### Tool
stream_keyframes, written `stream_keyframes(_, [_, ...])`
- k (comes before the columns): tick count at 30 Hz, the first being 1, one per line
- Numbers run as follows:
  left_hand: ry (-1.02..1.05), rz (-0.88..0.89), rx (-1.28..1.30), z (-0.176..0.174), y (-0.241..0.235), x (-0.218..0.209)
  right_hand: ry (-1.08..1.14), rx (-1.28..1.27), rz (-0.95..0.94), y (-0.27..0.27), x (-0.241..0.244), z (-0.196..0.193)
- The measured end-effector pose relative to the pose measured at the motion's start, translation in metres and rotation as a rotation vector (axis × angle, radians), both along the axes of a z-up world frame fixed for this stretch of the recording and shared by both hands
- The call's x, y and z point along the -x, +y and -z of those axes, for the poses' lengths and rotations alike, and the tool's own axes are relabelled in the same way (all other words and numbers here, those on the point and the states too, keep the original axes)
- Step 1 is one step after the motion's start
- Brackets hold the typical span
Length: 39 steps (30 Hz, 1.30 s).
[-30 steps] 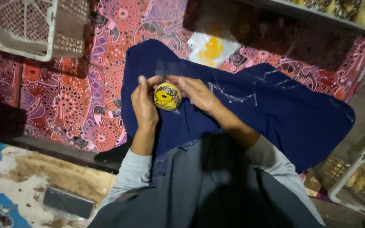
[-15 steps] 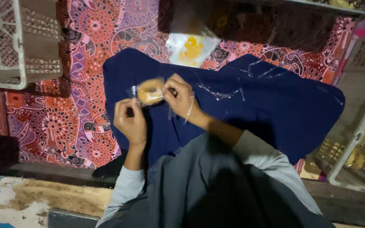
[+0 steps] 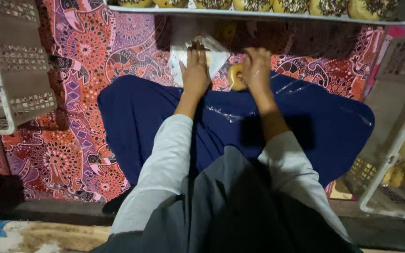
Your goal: The person sits on the floor and repeatedly picks donuts from a metal tray, places each donut into a small clear plastic bag, and sets the bagged donut into a white plastic crate. The process continues with multiple donuts being individually bagged and transferred.
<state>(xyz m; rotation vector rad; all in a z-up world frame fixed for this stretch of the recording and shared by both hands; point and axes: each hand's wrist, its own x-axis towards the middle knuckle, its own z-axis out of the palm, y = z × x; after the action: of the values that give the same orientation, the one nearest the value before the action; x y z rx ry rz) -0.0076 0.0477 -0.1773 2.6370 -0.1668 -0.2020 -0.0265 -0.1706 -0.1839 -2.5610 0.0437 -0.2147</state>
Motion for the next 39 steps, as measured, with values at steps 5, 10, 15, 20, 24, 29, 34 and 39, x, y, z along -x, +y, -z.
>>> stream_keyframes(5, [0.026,0.080,-0.054,0.019,0.013,0.008,0.313,0.107,-0.115,-0.044,-0.026,0.059])
stream_keyframes(10, [0.045,0.087,-0.093,-0.020,0.003,-0.011,0.154,0.079,-0.121,-0.050,-0.054,0.106])
stream_keyframes(15, [-0.089,0.247,0.299,-0.083,-0.002,-0.005,0.535,-0.580,0.071,-0.039,-0.049,0.060])
stream_keyframes(20, [-0.109,0.078,0.652,-0.146,-0.004,0.013,0.571,-1.035,0.011,-0.016,-0.027,-0.066])
stream_keyframes(24, [0.124,-0.259,0.740,-0.179,0.008,0.024,0.254,-0.521,-0.142,0.008,-0.014,-0.153])
stream_keyframes(29, [0.217,-0.158,1.025,-0.200,0.018,0.036,0.010,-0.312,-0.456,0.025,0.007,-0.217])
stream_keyframes(34, [-0.138,0.023,0.892,-0.207,0.032,0.040,0.014,-0.339,-0.733,0.032,0.004,-0.256])
stream_keyframes(39, [-0.318,-0.260,0.727,-0.216,0.029,0.038,-0.305,-0.184,-0.448,0.062,0.024,-0.293])
